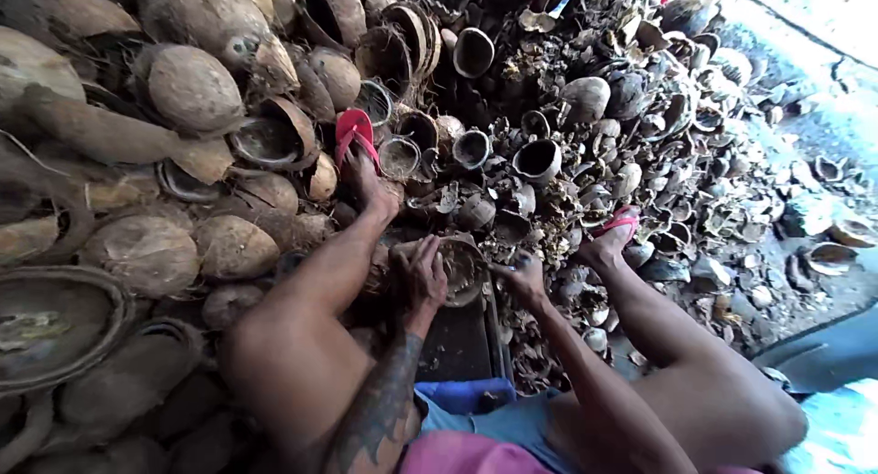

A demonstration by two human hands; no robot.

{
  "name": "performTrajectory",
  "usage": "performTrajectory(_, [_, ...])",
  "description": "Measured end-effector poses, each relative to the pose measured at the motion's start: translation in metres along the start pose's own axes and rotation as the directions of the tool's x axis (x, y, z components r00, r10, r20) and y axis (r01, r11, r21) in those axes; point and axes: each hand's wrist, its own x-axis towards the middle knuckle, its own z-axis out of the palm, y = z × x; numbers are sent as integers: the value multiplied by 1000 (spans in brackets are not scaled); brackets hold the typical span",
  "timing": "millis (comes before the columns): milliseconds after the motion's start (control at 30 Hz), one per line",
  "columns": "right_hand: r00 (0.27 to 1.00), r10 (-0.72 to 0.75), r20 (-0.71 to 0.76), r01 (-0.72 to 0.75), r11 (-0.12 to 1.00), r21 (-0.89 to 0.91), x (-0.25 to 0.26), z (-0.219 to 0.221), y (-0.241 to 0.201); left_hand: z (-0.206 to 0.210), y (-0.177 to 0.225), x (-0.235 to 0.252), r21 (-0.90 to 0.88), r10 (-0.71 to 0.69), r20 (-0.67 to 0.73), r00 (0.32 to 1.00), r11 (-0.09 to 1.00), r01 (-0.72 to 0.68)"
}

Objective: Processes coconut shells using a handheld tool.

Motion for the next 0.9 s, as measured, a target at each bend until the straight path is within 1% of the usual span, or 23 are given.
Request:
performTrajectory(33, [1000,-10,29,10,1000,-11,4,-4,-1,1,-2,-1,-9,10,17,1000,1000,-10])
performTrajectory(67, [999,-46,26,46,999,11,0,-2,3,2,-6,-3,-7,31,17,999,1000,-31])
performTrajectory(133, [993,-106,-51,111,990,89,-25,13,10,0,-13,0,-44,42,-10,999,998,-42])
performTrajectory(167, [991,-84,-108,100,983,154,-44,24,10,-2,-11,1,-73,-1,-28,1000,997,-1])
performTrajectory(200, [987,-4,-160,45,965,257,-65,34,8,-4,-8,-1,-93,-62,-45,997,994,58])
performTrajectory(233, [973,116,-201,-32,926,377,-81,44,2,-9,0,-2,-86,-118,-55,992,990,113])
performTrajectory(267, [948,236,-213,-111,873,475,-90,49,-5,-17,13,-3,-47,-159,-47,986,987,157])
performTrajectory(300, [924,316,-218,-162,837,523,-92,52,-10,-29,30,-5,-8,-186,-29,982,983,186])
performTrajectory(333, [915,324,-238,-161,838,521,-87,52,-11,-39,44,-4,7,-201,-8,980,980,201])
performTrajectory(400, [951,214,-225,-107,907,408,-56,41,0,-45,51,7,47,-180,1,984,983,180])
performTrajectory(433, [975,146,-165,-88,944,317,-36,32,10,-49,55,13,53,-165,12,986,985,164])
performTrajectory(500, [996,86,10,-87,976,202,-7,14,25,-59,67,8,12,-135,77,988,991,134])
performTrajectory(533, [996,52,75,-64,984,169,9,11,22,-60,67,8,-3,-107,62,992,994,107])
performTrajectory(567, [991,5,134,-20,993,112,23,11,5,-59,65,16,-33,-87,39,995,996,88])
performTrajectory(600, [984,-26,175,22,999,25,18,10,-7,-56,61,13,-49,-72,25,997,996,73])
performTrajectory(633, [981,-67,182,76,996,-42,3,12,-11,-49,55,7,-49,-53,29,998,997,55])
performTrajectory(667, [981,-120,150,134,987,-87,-12,16,-14,-39,47,8,-60,-10,10,1000,998,10])
performTrajectory(700, [985,-149,85,159,979,-124,-29,21,-17,-33,43,13,-80,21,15,1000,997,-20])
performTrajectory(733, [989,-149,-7,147,981,-124,-52,26,-18,-28,38,15,-99,21,39,999,995,-17])
performTrajectory(800, [972,-119,-205,114,993,-37,-87,29,-18,-14,20,22,-126,29,27,999,992,-25])
performTrajectory(833, [955,-107,-276,112,994,5,-90,29,-17,-9,12,28,-148,45,38,998,988,-39])
performTrajectory(867, [947,-89,-309,105,994,34,-85,31,-16,-6,5,33,-169,63,71,995,984,-50])
performTrajectory(900, [950,-76,-304,95,994,49,-70,34,-13,-4,-1,37,-188,76,108,991,981,-55])
